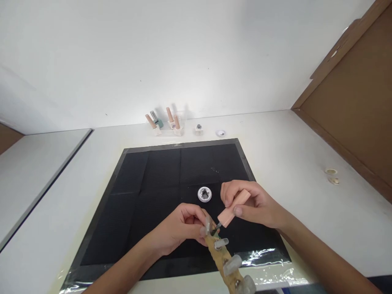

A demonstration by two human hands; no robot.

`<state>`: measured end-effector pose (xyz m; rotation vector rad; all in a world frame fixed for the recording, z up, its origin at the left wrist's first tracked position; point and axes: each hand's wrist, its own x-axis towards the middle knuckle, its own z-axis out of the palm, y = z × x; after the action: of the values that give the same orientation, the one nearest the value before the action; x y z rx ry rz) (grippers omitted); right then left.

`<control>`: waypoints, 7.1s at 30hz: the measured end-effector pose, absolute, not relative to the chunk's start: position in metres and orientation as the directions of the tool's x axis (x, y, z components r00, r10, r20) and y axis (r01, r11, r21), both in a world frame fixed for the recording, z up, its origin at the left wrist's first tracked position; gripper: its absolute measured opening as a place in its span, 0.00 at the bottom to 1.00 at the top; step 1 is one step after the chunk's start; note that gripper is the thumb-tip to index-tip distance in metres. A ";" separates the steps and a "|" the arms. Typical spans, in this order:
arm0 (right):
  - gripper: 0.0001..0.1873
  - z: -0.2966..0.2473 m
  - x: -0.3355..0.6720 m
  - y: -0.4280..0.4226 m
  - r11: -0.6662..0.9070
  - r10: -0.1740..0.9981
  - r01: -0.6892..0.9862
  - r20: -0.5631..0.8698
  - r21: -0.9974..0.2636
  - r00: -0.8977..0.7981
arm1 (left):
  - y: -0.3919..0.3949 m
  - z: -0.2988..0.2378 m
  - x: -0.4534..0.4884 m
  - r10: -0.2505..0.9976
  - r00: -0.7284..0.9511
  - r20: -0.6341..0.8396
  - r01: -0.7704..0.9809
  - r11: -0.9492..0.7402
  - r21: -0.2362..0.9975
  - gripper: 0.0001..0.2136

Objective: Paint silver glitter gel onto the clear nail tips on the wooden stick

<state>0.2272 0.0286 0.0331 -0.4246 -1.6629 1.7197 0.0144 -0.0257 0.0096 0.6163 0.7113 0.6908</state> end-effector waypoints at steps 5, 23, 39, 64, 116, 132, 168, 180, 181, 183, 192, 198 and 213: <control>0.04 0.032 0.230 0.030 0.127 0.752 -0.152 0.195 -0.980 -0.630 | -0.026 0.010 0.014 0.733 0.590 -0.338 -0.386 0.624 0.680 0.03; 0.04 0.032 0.226 0.029 0.134 0.721 -0.268 0.280 -0.954 -0.633 | -0.028 0.011 0.015 0.738 0.568 -0.366 -0.385 0.630 0.674 0.05; 0.10 0.027 0.225 0.039 -0.005 0.953 -0.124 0.032 -0.992 -0.301 | -0.024 0.017 0.010 0.885 0.370 -0.282 -0.414 0.429 0.803 0.05; 0.14 0.034 0.206 0.019 -0.382 0.910 -0.367 -0.275 -0.849 -0.311 | -0.027 0.021 0.008 0.964 0.027 -0.265 -0.499 0.242 0.832 0.17; 0.05 0.018 0.210 0.024 0.377 0.842 0.384 0.139 -0.843 -0.522 | -0.023 0.014 -0.021 0.902 0.423 -0.084 -0.648 0.366 0.668 0.05; 0.04 0.037 0.234 0.025 0.186 0.806 -0.157 0.242 -0.970 -0.540 | -0.030 0.008 0.001 0.906 0.356 -0.230 -0.355 0.359 0.863 0.12; 0.03 0.041 0.220 0.008 0.484 0.744 -0.072 0.454 -0.872 -0.490 | -0.037 0.010 0.011 0.872 0.420 -0.250 -0.222 0.366 0.904 0.15; 0.05 0.043 0.225 0.006 0.100 0.788 -0.124 0.155 -0.987 -0.595 | -0.034 0.002 0.005 0.808 0.514 -0.288 -0.457 0.542 0.705 0.12; 0.04 0.044 0.224 0.006 0.143 0.782 -0.111 0.181 -0.984 -0.597 | -0.034 0.001 0.005 0.799 0.530 -0.285 -0.463 0.554 0.692 0.12; 0.02 0.043 0.222 0.005 0.223 0.762 -0.112 0.245 -0.968 -0.599 | -0.034 0.000 0.005 0.782 0.556 -0.281 -0.464 0.572 0.676 0.11; 0.10 0.040 0.219 0.005 0.378 0.691 -0.090 0.346 -0.921 -0.635 | -0.034 0.002 0.005 0.761 0.580 -0.289 -0.439 0.592 0.676 0.10; 0.10 0.042 0.222 0.008 0.420 0.689 -0.123 0.404 -0.899 -0.601 | -0.034 -0.002 0.005 0.743 0.594 -0.310 -0.400 0.607 0.687 0.10; 0.07 0.045 0.219 0.006 0.442 0.644 -0.136 0.419 -0.887 -0.641 | -0.034 0.001 0.005 0.717 0.602 -0.351 -0.324 0.621 0.713 0.12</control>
<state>0.2195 0.0063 0.0447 -0.4276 -1.9189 1.2731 0.0052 -0.0340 0.0009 0.6464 0.6787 0.6545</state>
